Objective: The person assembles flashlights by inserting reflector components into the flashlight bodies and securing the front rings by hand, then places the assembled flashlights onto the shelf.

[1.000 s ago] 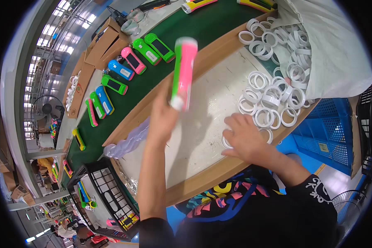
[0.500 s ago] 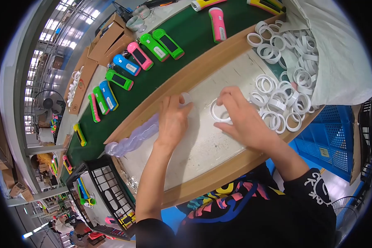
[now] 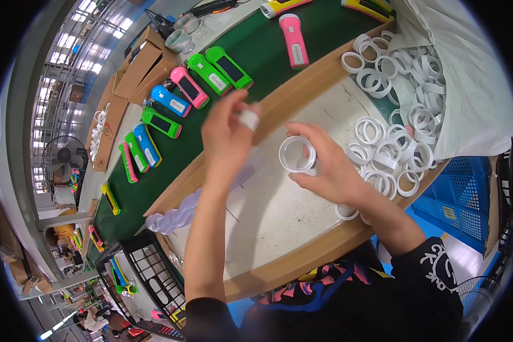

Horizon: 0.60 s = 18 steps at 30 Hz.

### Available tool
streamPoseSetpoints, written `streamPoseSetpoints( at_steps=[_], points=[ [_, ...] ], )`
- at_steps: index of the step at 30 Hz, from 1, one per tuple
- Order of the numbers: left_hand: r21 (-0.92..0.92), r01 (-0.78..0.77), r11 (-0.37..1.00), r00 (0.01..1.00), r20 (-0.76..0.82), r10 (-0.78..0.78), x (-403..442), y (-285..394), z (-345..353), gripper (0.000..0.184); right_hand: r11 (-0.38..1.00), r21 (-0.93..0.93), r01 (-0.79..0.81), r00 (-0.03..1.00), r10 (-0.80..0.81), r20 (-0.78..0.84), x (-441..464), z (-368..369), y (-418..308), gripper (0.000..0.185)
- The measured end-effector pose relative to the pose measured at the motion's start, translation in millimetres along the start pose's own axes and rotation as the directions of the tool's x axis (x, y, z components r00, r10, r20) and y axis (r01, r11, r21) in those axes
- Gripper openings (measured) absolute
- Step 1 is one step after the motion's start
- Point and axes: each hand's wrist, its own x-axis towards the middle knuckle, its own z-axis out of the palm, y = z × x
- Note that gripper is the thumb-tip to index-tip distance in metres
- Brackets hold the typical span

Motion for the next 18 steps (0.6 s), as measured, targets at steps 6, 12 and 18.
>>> streamPoseSetpoints(
  at_steps=[6,12,18],
  points=[
    [0.718,-0.084,0.691,0.952,0.262,-0.157,89.0,-53.7,34.3,0.042,1.000,0.015,0.009,0.998,-0.008,-0.059,0.5,2.7,-0.1,0.064],
    [0.527,-0.046,0.849,0.994,0.109,-0.014,86.0,-74.8,27.2,0.027,0.998,0.044,-0.039,0.997,0.042,-0.071,0.1,-8.4,4.6,0.063],
    [-0.012,0.039,0.999,0.995,0.092,-0.037,2.5,-24.1,-30.6,0.017,0.994,0.079,0.080,0.991,-0.071,-0.117,-0.6,-2.5,4.3,0.061]
  ],
)
